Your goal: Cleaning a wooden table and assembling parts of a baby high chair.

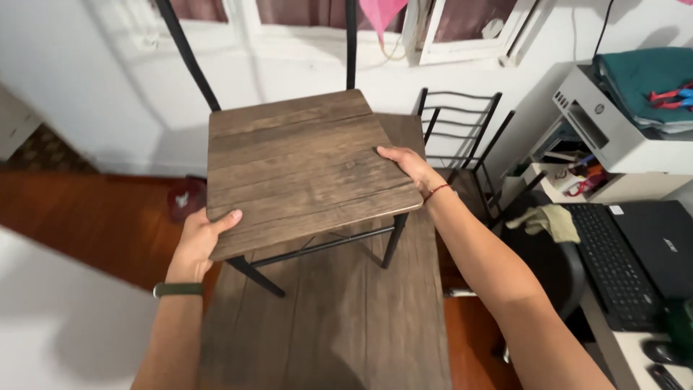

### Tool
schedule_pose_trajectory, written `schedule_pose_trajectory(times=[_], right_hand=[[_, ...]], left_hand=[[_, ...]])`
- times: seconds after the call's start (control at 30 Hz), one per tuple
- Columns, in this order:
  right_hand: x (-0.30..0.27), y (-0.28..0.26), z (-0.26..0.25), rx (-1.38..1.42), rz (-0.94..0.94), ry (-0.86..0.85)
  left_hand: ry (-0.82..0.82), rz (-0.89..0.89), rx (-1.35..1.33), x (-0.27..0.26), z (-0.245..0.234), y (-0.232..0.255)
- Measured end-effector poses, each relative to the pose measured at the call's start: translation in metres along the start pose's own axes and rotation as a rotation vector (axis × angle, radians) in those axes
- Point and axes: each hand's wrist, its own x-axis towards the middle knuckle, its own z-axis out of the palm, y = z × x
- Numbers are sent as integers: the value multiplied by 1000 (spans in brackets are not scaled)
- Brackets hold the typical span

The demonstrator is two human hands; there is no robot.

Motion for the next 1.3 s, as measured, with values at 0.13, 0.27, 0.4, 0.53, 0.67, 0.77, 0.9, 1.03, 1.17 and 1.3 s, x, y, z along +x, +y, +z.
schedule_pose_trajectory(times=[0.13,0.27,0.4,0.53,0.67,0.77,0.9,1.03,1.17,1.3], right_hand=[[59,-21,-2,-78,-61,42],[114,-45,-9,52,35,42],[162,-58,-15,-96,-61,153],[207,-75,-28,-207,-81,186],[243,-86,-43,-229,-65,193],[267,-92,-49,-234,-91,226],[289,-97,-53,-189,-92,276],[307,-101,-52,-198,-155,285],[314,-101,-46,-118,-243,236],[307,-103,-33,-178,-236,301]], left_hand=[[-32,12,20,74,0,17],[-60,-4,33,135,2,36],[-87,0,32,195,9,57],[-121,28,62,243,18,72],[-143,-9,73,284,24,90],[-133,-21,211,310,26,106],[-147,-35,224,346,29,124],[-142,-5,302,377,28,132],[-149,-13,291,409,20,138],[-215,44,349,432,13,134]])
